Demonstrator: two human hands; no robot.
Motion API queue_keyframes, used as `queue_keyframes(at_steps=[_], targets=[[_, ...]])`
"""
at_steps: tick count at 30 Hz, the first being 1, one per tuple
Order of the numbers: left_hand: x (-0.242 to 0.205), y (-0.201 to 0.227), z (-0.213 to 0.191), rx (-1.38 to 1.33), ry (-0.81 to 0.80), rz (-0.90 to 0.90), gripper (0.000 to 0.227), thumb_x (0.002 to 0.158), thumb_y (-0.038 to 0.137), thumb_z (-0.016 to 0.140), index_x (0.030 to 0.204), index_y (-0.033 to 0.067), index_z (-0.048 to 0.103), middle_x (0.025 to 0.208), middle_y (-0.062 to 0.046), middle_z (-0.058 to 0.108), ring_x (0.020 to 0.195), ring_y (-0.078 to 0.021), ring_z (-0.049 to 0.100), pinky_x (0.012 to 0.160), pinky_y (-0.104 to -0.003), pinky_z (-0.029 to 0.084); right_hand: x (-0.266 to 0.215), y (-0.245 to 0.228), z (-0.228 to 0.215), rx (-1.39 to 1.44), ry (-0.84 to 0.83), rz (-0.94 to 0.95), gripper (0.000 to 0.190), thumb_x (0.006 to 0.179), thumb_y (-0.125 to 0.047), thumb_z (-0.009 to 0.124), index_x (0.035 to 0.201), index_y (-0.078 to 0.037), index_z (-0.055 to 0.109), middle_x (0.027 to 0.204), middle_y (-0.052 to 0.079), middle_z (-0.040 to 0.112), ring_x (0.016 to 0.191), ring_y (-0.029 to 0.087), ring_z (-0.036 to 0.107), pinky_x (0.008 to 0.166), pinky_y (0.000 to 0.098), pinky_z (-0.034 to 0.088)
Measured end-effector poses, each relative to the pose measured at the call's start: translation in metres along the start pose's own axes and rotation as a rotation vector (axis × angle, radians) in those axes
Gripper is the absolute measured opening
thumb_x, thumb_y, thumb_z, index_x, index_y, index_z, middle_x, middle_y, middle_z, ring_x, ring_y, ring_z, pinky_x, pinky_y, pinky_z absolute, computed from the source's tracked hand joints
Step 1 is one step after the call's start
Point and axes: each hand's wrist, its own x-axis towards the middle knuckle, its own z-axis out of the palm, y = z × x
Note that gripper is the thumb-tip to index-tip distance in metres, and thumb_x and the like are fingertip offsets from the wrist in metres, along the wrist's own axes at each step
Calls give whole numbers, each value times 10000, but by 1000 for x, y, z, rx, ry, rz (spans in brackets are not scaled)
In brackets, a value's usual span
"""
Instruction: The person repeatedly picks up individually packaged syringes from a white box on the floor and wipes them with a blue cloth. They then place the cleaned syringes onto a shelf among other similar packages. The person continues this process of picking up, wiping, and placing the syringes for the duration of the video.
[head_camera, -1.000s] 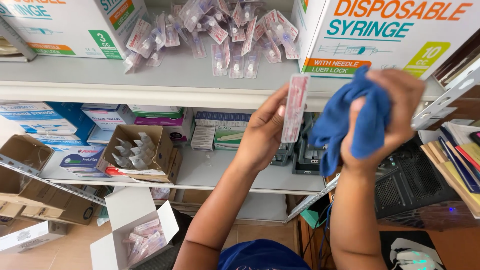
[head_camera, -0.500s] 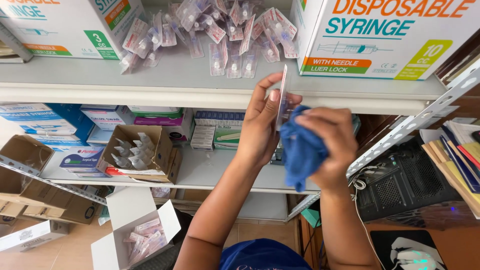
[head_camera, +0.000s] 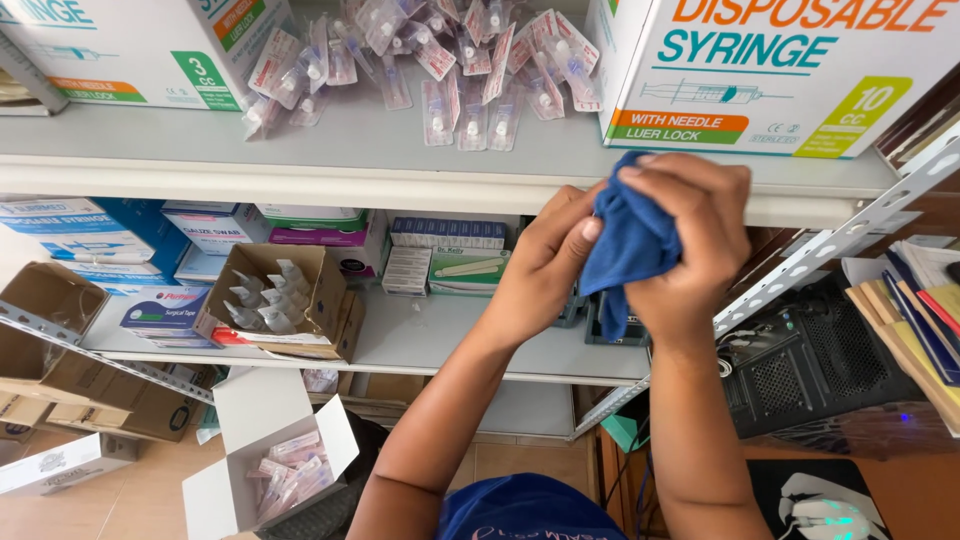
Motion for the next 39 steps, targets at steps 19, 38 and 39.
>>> queue_keyframes(at_steps=[19, 38, 39], targets=[[6, 26, 3, -51, 152, -80, 321, 1111, 266, 430, 1041, 12, 614, 970, -15, 498, 856, -96, 450, 795, -257, 413, -28, -22, 18, -39, -69, 204, 449, 896, -38, 848, 1288, 55, 648, 1219, 162, 559, 1102, 300, 571, 970, 423, 523], [-95, 36, -156, -572, 741, 232, 493, 1133, 227, 573, 1527, -26, 420, 1312, -52, 570, 1194, -125, 588, 1052, -301, 524, -89, -81, 138, 562, -301, 18, 254, 975, -224, 749, 1075, 1, 811, 1059, 154, 697, 887, 367, 680, 798, 464, 576], [-112, 35, -171, -451, 797, 251, 503, 1123, 224, 599, 1534, -10, 427, 1352, -33, 579, 1263, -109, 576, 1120, -290, 495, -94, -88, 148, 632, -338, 69, 277, 977, -236, 756, 1093, 12, 799, 1062, 159, 690, 912, 377, 681, 818, 464, 568]])
